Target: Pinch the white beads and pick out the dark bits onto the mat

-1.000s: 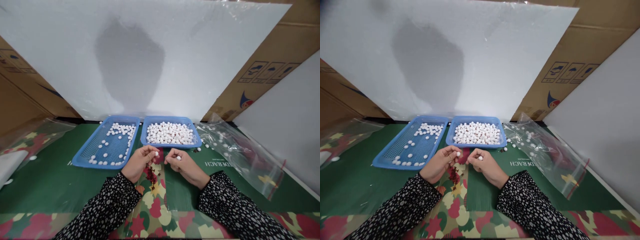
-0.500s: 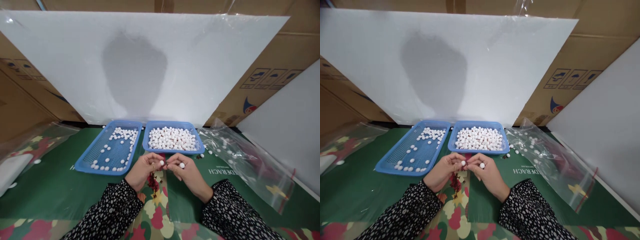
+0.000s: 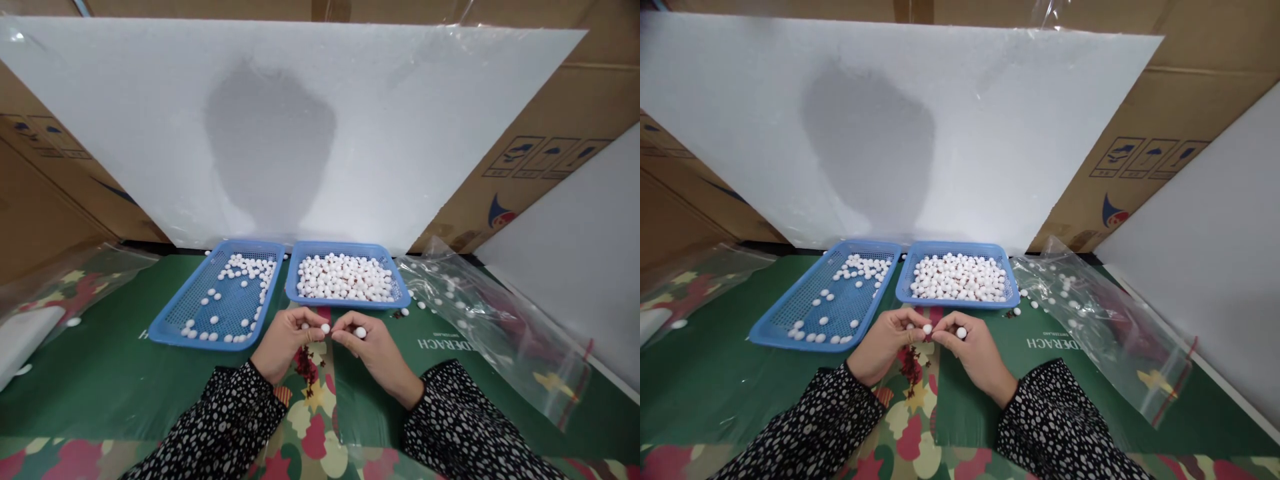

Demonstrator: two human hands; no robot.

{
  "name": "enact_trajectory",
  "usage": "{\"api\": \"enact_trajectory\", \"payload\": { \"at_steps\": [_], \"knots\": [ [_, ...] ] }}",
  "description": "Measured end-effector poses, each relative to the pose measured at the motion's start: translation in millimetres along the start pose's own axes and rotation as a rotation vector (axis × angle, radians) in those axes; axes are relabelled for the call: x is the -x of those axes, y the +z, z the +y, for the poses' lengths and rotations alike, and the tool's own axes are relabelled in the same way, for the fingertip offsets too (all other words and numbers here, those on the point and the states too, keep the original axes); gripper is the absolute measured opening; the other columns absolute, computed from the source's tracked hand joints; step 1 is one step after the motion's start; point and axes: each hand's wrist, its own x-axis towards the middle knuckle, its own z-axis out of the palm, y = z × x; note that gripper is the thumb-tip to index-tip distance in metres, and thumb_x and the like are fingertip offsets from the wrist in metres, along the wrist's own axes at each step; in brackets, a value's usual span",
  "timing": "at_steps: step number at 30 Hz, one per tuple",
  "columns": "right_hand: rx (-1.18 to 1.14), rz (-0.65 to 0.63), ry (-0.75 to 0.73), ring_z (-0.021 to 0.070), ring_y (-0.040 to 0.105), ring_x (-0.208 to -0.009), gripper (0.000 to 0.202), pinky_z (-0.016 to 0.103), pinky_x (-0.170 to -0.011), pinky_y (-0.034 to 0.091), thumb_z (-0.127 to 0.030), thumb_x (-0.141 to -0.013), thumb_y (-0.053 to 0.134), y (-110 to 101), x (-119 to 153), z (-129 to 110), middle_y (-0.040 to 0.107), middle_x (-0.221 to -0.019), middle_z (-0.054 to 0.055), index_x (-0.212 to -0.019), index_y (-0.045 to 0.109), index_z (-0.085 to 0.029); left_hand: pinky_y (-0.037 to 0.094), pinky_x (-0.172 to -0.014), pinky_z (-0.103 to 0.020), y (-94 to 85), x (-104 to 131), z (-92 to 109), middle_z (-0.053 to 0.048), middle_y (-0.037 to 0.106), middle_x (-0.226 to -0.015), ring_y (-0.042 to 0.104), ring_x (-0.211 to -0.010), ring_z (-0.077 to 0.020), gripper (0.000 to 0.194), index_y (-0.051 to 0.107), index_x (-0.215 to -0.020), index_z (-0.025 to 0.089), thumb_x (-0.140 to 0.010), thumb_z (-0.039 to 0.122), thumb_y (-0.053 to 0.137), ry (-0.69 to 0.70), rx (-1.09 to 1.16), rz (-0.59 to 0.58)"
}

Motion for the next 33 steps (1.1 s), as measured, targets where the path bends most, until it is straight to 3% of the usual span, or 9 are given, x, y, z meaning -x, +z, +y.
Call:
{"api": "enact_trajectory", "payload": {
  "at_steps": [10,19,23,26,30,33],
  "knots": [
    [0.004,0.026,-0.032,0.0121,0.037,-0.054,0.02,0.025,-0.052,0.03,-0.036,-0.081,0.071,4,1,4,0.049,-0.062,-0.004,-0.075,0.062,-0.02,0.044,-0.065,-0.026,5.5,1,-2,-0.002,0.07,-0.067,0.058,-0.065,-0.0144,0.011,0.073,-0.066,0.015,-0.065,0.022,0.081,0.03,-0.049,0.078],
    [0.052,0.088,-0.075,0.0139,0.043,-0.06,0.024,0.026,-0.056,0.034,-0.039,-0.082,0.071,9,4,4,0.053,-0.068,-0.002,-0.075,0.058,-0.02,0.045,-0.068,-0.029,7.1,6,1,-0.003,0.071,-0.07,0.059,-0.066,-0.016,0.012,0.072,-0.065,0.016,-0.067,0.026,0.08,0.047,-0.102,0.07],
    [-0.064,0.015,-0.113,0.0129,0.042,-0.059,0.023,0.025,-0.054,0.034,-0.037,-0.083,0.071,6,1,4,0.051,-0.071,-0.004,-0.093,0.056,-0.022,0.044,-0.066,-0.029,5.3,6,5,-0.002,0.069,-0.07,0.058,-0.067,-0.0163,0.014,0.068,-0.069,0.016,-0.069,0.026,0.078,0.064,-0.164,0.04],
    [-0.083,-0.101,-0.124,0.0129,0.041,-0.059,0.025,0.025,-0.055,0.034,-0.034,-0.085,0.069,3,-1,4,0.05,-0.073,-0.004,-0.106,0.061,-0.025,0.043,-0.064,-0.027,6.3,7,8,-0.001,0.067,-0.073,0.06,-0.067,-0.0157,0.024,0.056,-0.074,0.018,-0.068,0.024,0.079,0.058,-0.087,-0.009],
    [0.014,-0.166,-0.146,0.0151,0.045,-0.068,0.018,0.027,-0.064,0.038,-0.032,-0.083,0.071,2,-1,1,0.054,-0.076,-0.002,-0.099,0.068,-0.024,0.039,-0.059,-0.024,6.9,6,9,0.002,0.064,-0.071,0.057,-0.063,-0.0134,0.037,0.044,-0.078,0.02,-0.07,0.027,0.079,0.035,-0.015,-0.06],
    [-0.064,-0.121,-0.069,0.0121,0.041,-0.06,0.016,0.024,-0.054,0.034,-0.035,-0.083,0.069,1,0,1,0.053,-0.073,-0.002,-0.088,0.063,-0.021,0.039,-0.062,-0.025,4.1,5,12,0.002,0.061,-0.075,0.053,-0.065,-0.0125,0.028,0.047,-0.086,0.02,-0.079,0.033,0.071,0.026,-0.05,-0.047]
  ]
}}
